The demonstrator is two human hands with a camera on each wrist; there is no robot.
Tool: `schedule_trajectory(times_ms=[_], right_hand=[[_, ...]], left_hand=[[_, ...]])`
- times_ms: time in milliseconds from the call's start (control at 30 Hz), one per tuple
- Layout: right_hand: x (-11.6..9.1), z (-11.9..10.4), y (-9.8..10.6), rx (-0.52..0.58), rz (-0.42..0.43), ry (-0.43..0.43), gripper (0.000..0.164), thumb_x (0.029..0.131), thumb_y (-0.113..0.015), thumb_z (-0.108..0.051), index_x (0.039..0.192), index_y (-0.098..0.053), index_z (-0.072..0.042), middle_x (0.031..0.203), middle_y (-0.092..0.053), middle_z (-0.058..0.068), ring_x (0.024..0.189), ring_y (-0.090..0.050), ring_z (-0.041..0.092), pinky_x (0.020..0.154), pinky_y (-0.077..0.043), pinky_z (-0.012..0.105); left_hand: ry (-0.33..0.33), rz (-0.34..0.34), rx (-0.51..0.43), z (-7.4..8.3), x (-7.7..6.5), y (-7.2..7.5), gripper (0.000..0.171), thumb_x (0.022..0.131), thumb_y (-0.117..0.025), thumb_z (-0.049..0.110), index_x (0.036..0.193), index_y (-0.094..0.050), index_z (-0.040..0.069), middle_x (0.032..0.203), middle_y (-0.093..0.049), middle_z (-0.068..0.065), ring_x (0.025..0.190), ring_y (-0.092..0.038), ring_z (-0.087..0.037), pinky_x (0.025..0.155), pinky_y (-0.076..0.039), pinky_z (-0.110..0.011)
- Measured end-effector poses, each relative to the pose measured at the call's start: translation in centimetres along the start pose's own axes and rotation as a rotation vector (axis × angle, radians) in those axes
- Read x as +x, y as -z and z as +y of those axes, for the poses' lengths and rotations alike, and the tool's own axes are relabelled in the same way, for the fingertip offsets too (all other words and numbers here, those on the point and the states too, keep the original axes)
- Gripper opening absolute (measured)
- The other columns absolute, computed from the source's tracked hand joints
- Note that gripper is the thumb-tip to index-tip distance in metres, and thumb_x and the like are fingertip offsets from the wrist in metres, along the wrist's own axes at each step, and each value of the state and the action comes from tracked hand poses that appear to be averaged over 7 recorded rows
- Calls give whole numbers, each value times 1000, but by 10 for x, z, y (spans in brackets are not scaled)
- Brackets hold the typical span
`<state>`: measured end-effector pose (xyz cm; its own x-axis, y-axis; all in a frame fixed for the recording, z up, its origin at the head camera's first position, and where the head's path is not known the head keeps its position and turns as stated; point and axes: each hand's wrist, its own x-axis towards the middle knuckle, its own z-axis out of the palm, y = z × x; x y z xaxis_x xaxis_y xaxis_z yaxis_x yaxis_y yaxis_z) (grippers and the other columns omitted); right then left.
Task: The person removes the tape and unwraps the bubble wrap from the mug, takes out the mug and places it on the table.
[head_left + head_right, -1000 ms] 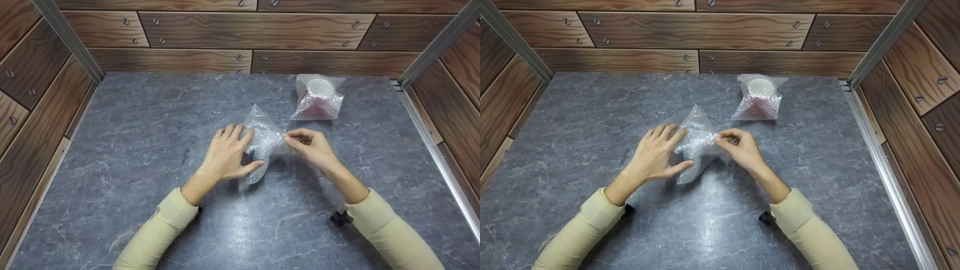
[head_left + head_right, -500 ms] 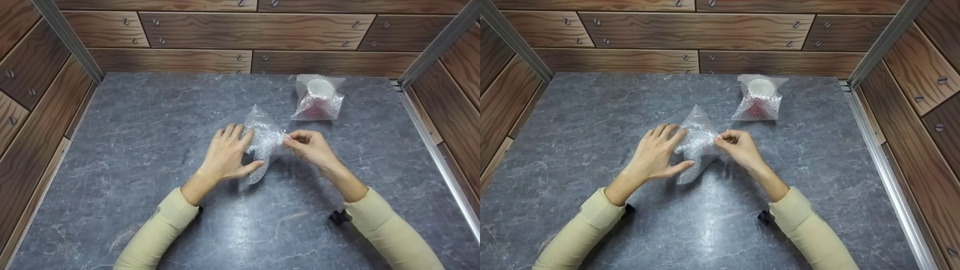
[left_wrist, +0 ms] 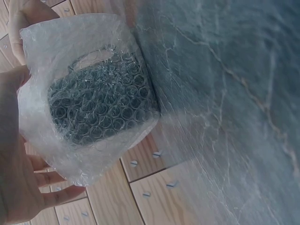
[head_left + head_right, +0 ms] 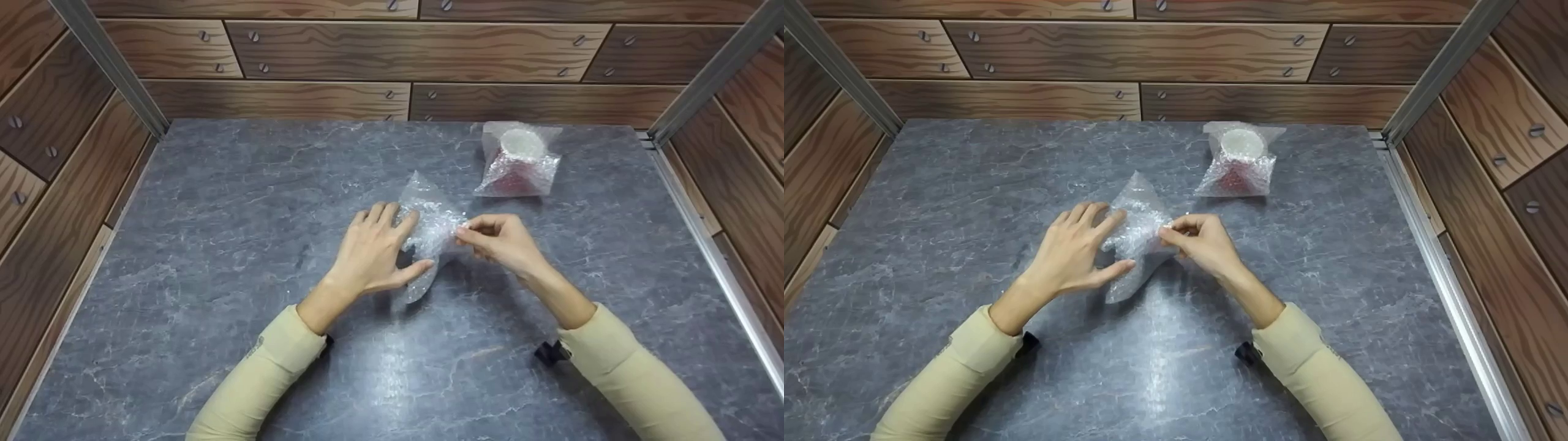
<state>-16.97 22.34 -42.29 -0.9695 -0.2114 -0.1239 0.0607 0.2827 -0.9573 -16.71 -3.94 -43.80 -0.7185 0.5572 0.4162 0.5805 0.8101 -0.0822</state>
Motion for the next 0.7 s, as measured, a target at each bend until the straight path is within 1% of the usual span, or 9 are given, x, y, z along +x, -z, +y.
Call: schedule_trajectory(times_ms=[133, 367, 600, 700], right_hand=[[1, -1, -2, -6, 1, 4, 5, 96, -76, -15, 95, -77, -10, 75, -76, -13, 55, -55, 3, 49, -44, 15], [3, -2, -4, -7, 7, 12, 9, 94, -79, -16, 95, -79, -7, 77, -78, -9, 56, -56, 5, 55, -53, 18], [5, -4, -6, -29, 33, 2, 12, 91, -84, -18, 93, -81, -6, 73, -75, -12, 58, -56, 5, 55, -52, 17], [5, -5, -7, -52, 25, -2, 16, 90, -84, -18, 94, -80, -4, 72, -73, -11, 60, -57, 6, 56, -51, 17]], left_hand=[[-4, -3, 0, 0, 0, 1, 80, 92, -49, 83, 143, -58, 22, 132, -67, -15, 118, -66, -32, 89, -61, -45], [-15, -4, 12, 0, 0, 1, 79, 93, -48, 82, 144, -58, 23, 134, -67, -15, 117, -67, -32, 90, -62, -45], [-14, -17, -1, 0, 0, 0, 76, 94, -48, 80, 143, -58, 24, 136, -67, -15, 117, -68, -32, 91, -62, -45], [-13, -14, -8, 1, 0, -1, 75, 94, -49, 80, 142, -59, 24, 135, -67, -15, 117, -68, -32, 91, -62, -45]])
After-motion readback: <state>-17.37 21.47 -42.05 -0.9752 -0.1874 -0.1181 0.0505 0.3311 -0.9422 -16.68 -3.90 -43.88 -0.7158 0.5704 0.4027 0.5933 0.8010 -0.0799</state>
